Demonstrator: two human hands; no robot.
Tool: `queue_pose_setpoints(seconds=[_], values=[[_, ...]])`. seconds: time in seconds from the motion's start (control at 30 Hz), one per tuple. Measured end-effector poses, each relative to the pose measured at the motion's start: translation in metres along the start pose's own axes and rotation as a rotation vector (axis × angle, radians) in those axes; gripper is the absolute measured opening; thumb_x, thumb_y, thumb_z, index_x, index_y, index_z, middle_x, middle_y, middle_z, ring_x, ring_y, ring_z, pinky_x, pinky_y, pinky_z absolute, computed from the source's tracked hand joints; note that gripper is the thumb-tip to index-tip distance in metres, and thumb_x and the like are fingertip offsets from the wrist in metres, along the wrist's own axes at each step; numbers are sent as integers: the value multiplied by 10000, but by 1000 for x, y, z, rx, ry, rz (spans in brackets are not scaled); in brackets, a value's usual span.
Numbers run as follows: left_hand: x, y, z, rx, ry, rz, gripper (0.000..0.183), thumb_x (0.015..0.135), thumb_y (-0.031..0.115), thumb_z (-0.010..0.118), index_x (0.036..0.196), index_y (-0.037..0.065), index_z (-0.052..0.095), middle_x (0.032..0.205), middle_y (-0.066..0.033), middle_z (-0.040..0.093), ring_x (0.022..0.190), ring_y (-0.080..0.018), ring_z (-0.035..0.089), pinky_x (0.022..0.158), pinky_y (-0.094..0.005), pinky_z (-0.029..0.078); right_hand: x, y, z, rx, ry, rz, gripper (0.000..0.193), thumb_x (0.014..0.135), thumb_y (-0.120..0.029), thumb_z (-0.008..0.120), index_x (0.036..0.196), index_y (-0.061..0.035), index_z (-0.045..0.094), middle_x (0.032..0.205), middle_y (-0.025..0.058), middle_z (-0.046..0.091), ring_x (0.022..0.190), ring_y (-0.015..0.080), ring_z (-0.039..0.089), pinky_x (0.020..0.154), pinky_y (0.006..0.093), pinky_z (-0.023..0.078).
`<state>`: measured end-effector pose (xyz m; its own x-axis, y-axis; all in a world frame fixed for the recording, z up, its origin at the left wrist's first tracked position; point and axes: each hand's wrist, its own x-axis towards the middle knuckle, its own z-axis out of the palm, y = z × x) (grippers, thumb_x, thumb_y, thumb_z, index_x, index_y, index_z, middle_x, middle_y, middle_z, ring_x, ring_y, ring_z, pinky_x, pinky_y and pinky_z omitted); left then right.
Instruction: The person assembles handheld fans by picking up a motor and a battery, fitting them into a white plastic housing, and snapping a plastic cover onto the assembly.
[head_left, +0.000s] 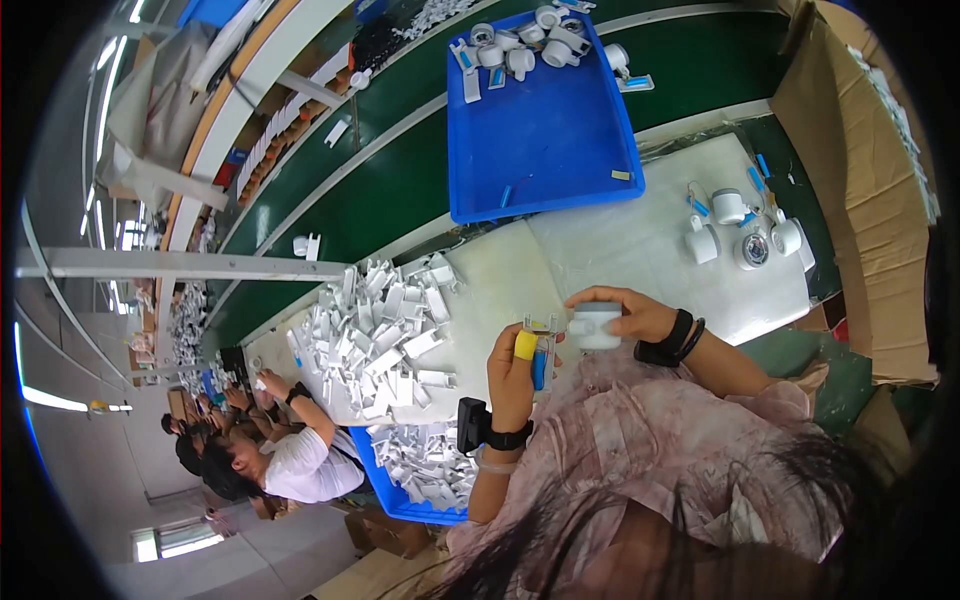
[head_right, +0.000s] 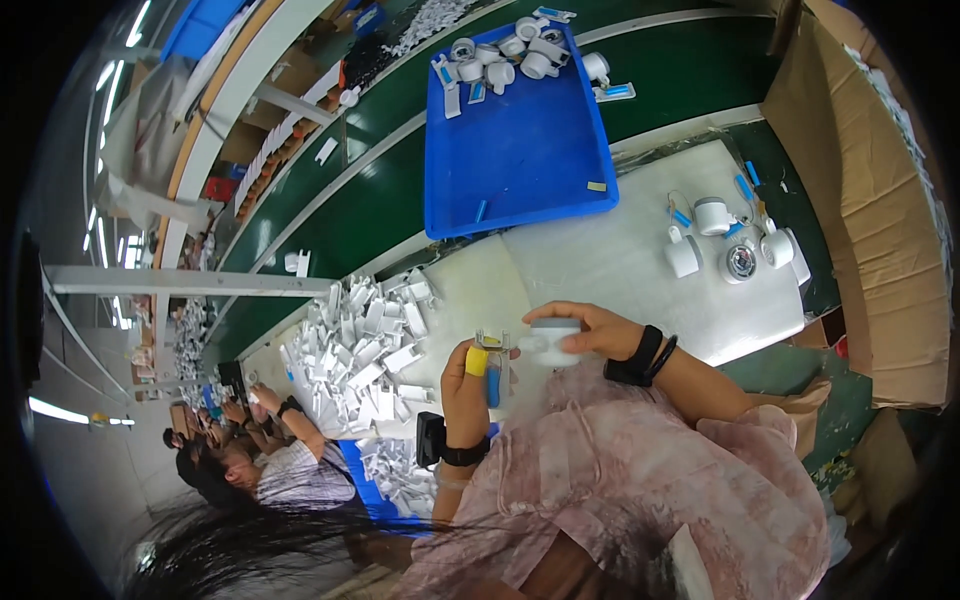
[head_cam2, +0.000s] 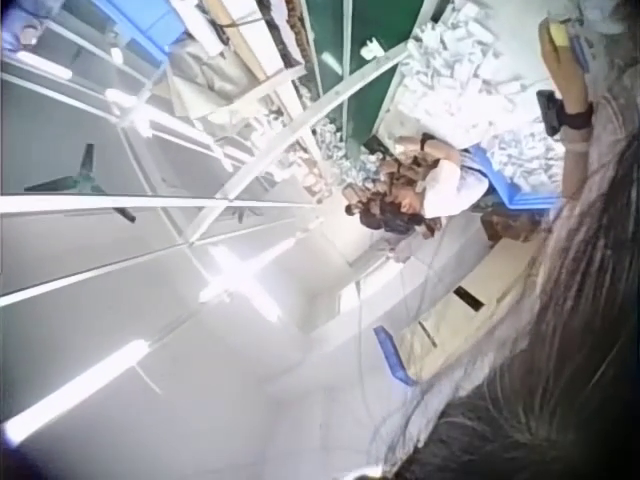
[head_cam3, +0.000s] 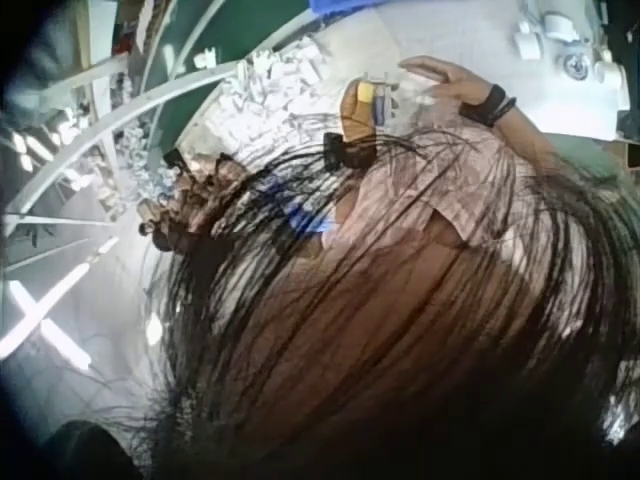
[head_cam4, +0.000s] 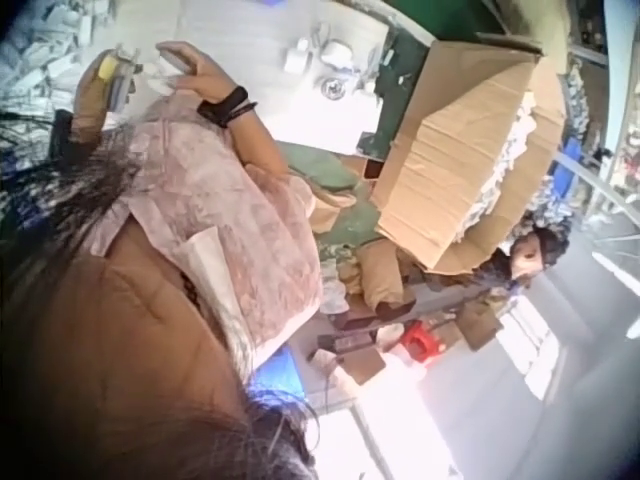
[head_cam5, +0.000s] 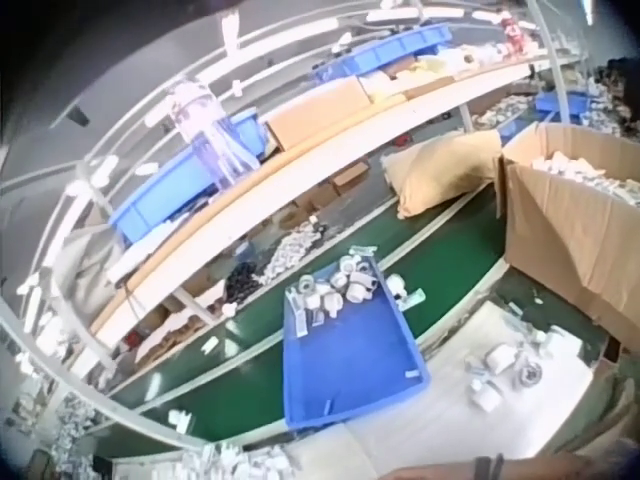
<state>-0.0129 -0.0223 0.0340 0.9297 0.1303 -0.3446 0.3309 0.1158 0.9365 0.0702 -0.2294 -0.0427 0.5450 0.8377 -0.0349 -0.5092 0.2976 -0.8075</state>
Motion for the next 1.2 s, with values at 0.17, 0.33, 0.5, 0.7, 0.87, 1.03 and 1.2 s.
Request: queue_pose_setpoints(seconds=[0.17, 0.33, 0.5, 0.7, 0.87, 1.03, 1.2], values=[[-4, -9, -15, 6, -35, 40, 249, 985, 152, 477, 1169, 7, 562, 972, -120, 693, 715, -123, 630, 631, -243, 508, 9, -12, 9, 49, 168, -54, 607, 798, -291, 747, 1282, -37, 484, 1221, 60, 551, 1111, 137, 548, 959, 279, 437], [-10, -25, -22, 46, -11, 105, 246, 969, 114, 504, 1167, -13, 577, 963, -104, 688, 745, -122, 635, 648, -242, 511, 23, -44, 33, -242, 207, -155, 654, 770, -302, 775, 1287, -39, 474, 1247, 71, 537, 1151, 159, 524, 995, 297, 407], [-19, -28, -29, -1, -23, 129, 267, 953, 31, 474, 1197, -23, 568, 1004, -77, 647, 837, -122, 620, 690, -260, 544, 31, -66, 49, -408, 50, -107, 597, 764, -236, 767, 1265, -67, 491, 1225, 67, 544, 1116, 168, 529, 1009, 310, 396], [-27, -36, -30, -77, -95, 152, 267, 961, 44, 479, 1202, -22, 572, 1013, -66, 648, 860, -99, 602, 723, -241, 512, 54, -57, 61, -851, 263, -235, 299, 871, -249, 662, 1059, -31, 582, 961, 78, 631, 818, 151, 605, 709, 334, 500], [-29, -42, -31, -75, -60, 164, 259, 970, 56, 483, 1202, -20, 572, 1023, -59, 650, 879, -88, 595, 775, -235, 490, 71, -64, 80, -1147, 358, -188, 371, 928, -365, 554, 911, 1, 610, 736, 146, 624, 677, 243, 628, 617, 363, 480], [-26, -48, -32, -89, -58, 180, 257, 975, 60, 484, 1206, -16, 568, 1043, -64, 649, 889, -89, 595, 789, -235, 485, 81, -70, 84, -1347, 320, -47, 637, 909, -576, 468, 852, 29, 660, 693, 207, 643, 696, 384, 626, 641, 449, 479], [-24, -53, -27, -183, -54, 212, 257, 980, 64, 478, 1215, -22, 536, 1045, -63, 641, 876, -100, 602, 761, -239, 498, 87, -69, 88, -1553, 339, -38, 691, 893, -619, 462, 789, 34, 664, 682, 212, 640, 669, 384, 623, 629, 459, 486]])
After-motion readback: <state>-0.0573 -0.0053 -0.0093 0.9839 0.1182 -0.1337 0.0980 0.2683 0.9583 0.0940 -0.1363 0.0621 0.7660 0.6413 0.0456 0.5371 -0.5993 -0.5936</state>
